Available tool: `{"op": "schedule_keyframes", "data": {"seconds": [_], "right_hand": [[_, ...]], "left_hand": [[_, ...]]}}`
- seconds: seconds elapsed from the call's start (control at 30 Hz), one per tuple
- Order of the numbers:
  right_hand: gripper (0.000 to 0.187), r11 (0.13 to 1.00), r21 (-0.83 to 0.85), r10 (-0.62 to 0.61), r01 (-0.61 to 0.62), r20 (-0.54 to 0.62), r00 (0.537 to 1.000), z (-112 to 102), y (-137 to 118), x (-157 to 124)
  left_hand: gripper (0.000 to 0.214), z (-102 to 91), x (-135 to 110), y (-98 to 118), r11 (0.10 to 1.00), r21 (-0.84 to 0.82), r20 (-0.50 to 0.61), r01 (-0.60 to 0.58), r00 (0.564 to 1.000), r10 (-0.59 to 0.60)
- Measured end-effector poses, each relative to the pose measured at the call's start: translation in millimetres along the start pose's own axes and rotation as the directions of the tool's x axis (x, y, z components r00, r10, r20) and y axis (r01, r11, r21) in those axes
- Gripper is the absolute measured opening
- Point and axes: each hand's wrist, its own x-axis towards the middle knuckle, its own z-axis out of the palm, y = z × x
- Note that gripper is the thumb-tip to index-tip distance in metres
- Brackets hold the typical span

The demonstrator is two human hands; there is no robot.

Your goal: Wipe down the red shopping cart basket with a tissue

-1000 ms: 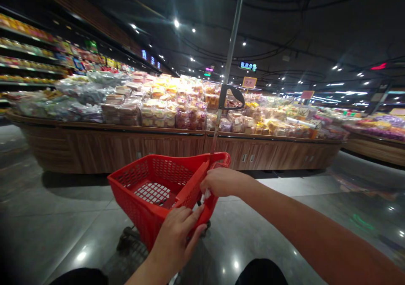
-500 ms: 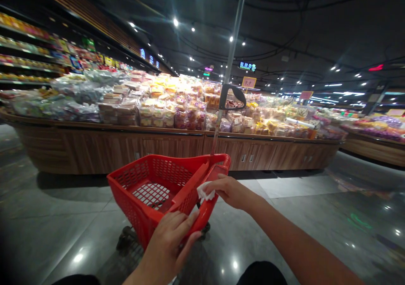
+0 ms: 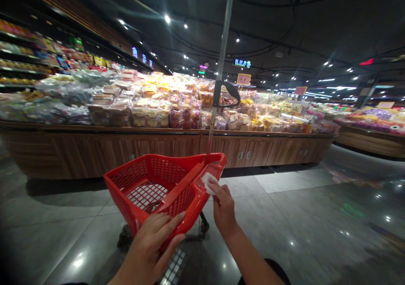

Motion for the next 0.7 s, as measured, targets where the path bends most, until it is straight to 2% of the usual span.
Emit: {"op": "schedule_keyframes", "data": {"seconds": [0.03,0.1,0.2,0.27,0.37,0.47,0.53,0.6,0.7], "right_hand": [[0.041,0.998,0.006,0.061,-0.061,-0.065,0.996,8.4,-2.0,-7.0],[0.042,0.991,0.034,0.13,-0.127,-0.125,0.984,25.7,-12.2,-25.3],[0.049,0.992,0.017,0.128,-0.127,-0.113,0.985,45.9,-31.3,-54.0],[0.053,0.995,0.016,0.103,-0.102,-0.111,0.989,51.6,-35.7,-61.2],[0.051,0.99,0.056,0.139,-0.131,-0.173,0.975,48.4,-22.0,-43.9],[0.048,0.953,0.122,0.299,-0.276,-0.253,0.92,38.1,2.8,-11.0],[0.046,0.935,0.146,0.351,-0.323,-0.259,0.9,33.1,11.8,2.4],[0.046,0.931,0.15,0.361,-0.332,-0.251,0.898,32.3,8.8,2.1],[0.046,0.937,0.151,0.343,-0.316,-0.219,0.914,37.5,-9.7,-14.5]], "left_hand": [[0.035,-0.6,0.2,-0.3,1.0,0.004,-0.004,-0.002,1.0,0.002],[0.035,-2.2,-0.3,-1.2,1.0,0.012,-0.017,-0.012,1.0,0.012],[0.036,-5.6,-3.1,-4.0,0.999,0.02,-0.023,-0.035,0.999,0.036],[0.039,-8.4,-5.5,-6.5,0.999,0.023,-0.01,-0.049,0.999,0.05],[0.041,-11.9,-8.2,-9.7,0.999,0.021,-0.002,-0.05,0.999,0.051],[0.039,-13.8,-9.2,-10.8,0.999,0.018,-0.006,-0.037,0.999,0.037],[0.037,-14.2,-9.6,-10.8,0.999,0.017,-0.012,-0.03,0.999,0.03],[0.037,-14.2,-10.0,-10.8,0.999,0.023,-0.017,-0.029,0.999,0.029],[0.039,-15.4,-10.7,-11.4,0.999,0.033,-0.019,-0.037,0.999,0.038]]}}
